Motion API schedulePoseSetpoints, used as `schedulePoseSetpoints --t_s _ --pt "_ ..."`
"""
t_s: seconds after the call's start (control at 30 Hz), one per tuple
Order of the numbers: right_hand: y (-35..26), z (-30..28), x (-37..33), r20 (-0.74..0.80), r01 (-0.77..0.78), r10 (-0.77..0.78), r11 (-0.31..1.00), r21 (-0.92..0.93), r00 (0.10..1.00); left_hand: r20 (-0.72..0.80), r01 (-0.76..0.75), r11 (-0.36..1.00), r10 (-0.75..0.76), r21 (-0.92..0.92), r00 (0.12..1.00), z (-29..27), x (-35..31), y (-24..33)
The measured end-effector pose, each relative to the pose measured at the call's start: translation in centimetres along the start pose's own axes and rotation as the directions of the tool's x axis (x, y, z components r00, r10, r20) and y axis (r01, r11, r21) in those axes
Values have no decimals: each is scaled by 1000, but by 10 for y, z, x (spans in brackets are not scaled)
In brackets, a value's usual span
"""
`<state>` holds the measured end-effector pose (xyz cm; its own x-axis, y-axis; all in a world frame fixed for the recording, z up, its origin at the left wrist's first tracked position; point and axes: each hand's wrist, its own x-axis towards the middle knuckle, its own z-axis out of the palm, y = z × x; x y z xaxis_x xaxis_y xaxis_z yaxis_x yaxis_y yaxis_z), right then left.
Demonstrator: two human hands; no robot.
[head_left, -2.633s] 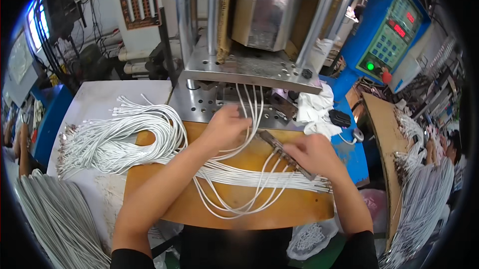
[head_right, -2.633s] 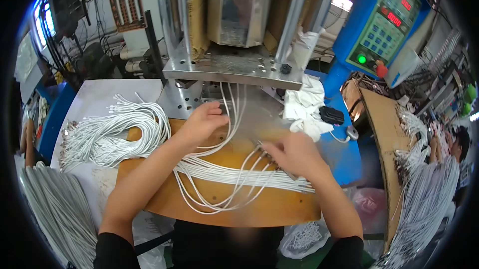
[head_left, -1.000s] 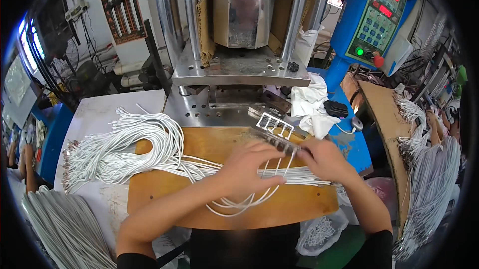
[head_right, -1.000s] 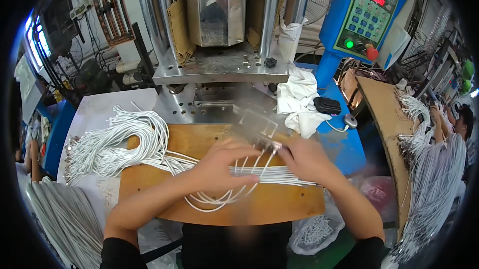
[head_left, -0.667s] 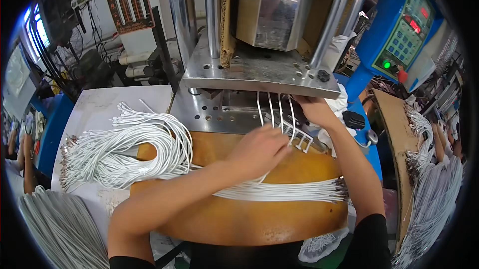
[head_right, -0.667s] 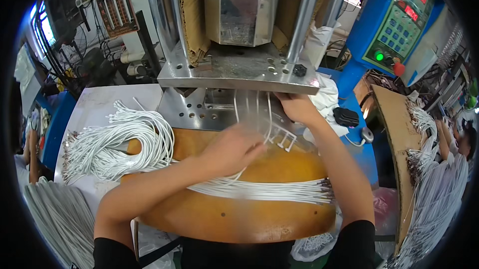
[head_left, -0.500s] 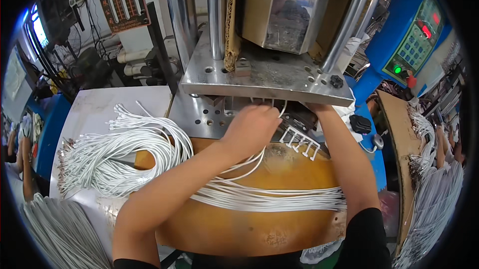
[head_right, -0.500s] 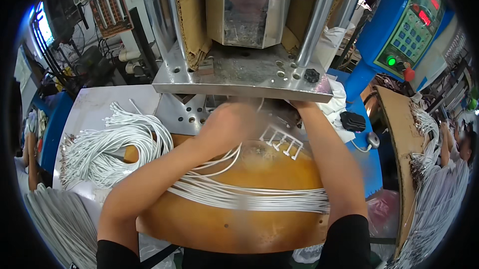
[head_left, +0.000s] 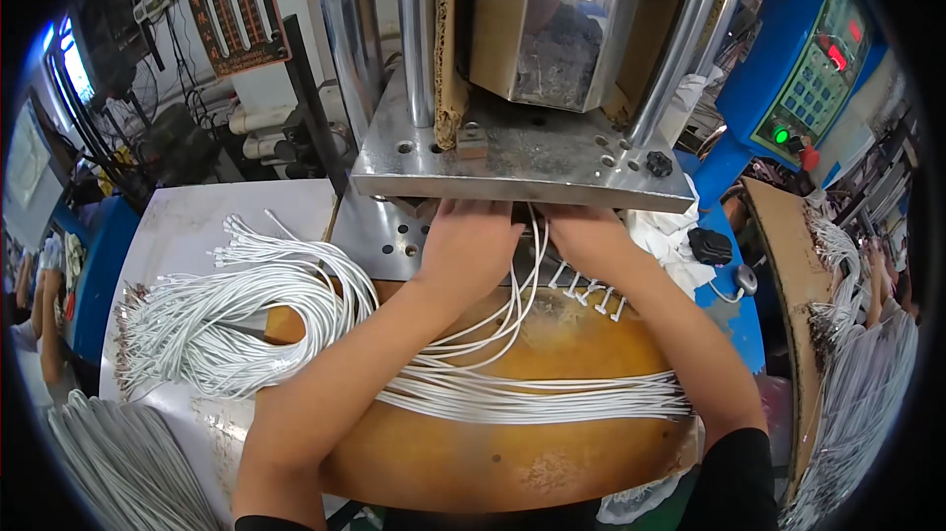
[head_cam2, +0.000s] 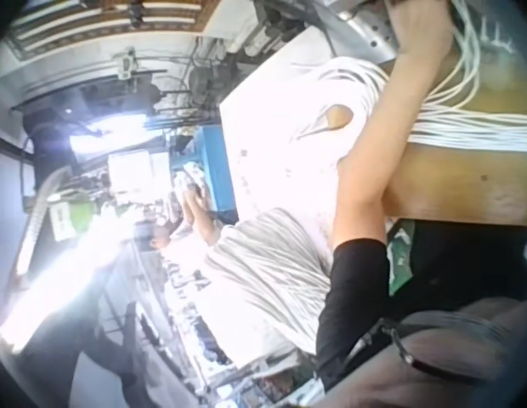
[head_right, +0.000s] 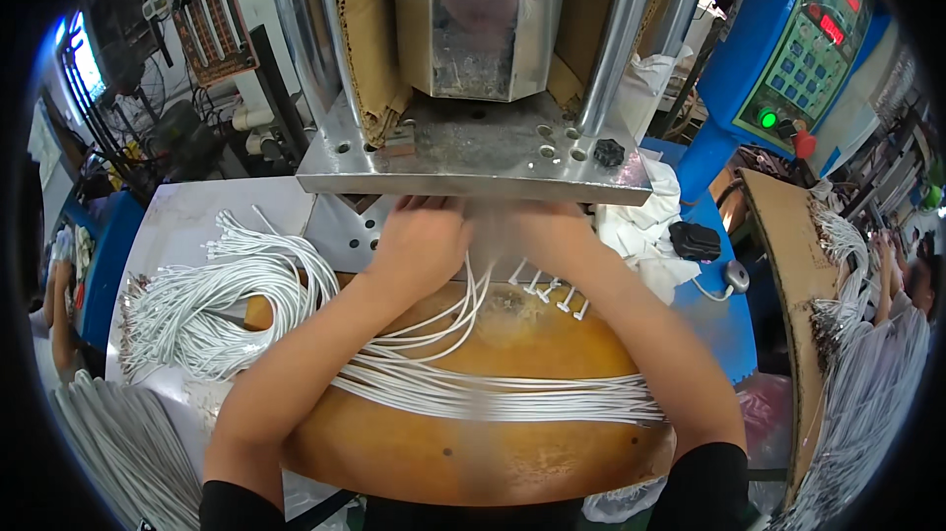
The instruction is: The person inserts cable ends into a metal holder, places them into a molding machine press, removes the processed cables, and handles bundles of cables by hand.
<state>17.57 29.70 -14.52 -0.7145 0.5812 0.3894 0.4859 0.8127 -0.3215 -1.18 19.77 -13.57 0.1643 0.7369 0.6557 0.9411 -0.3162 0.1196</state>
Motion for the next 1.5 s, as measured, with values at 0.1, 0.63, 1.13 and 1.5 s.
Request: schedulePoseSetpoints --t_s 0.1,0.63,1.13,1.5 --pt "-7 -4 10 71 162 -153 976 -145 986 35 1 1000 0 -11 999 2 3 1" --pt "-101 -45 -86 60 136 -133 990 -42 989 364 -66 970 151 -235 919 -101 -61 45" --pt "-148 -79 -253 383 90 30 952 -293 923 678 -167 985 89 50 729 -187 -205 56" --pt "-153 -82 -252 332 22 65 967 -253 941 619 -142 990 97 23 779 -186 -205 56"
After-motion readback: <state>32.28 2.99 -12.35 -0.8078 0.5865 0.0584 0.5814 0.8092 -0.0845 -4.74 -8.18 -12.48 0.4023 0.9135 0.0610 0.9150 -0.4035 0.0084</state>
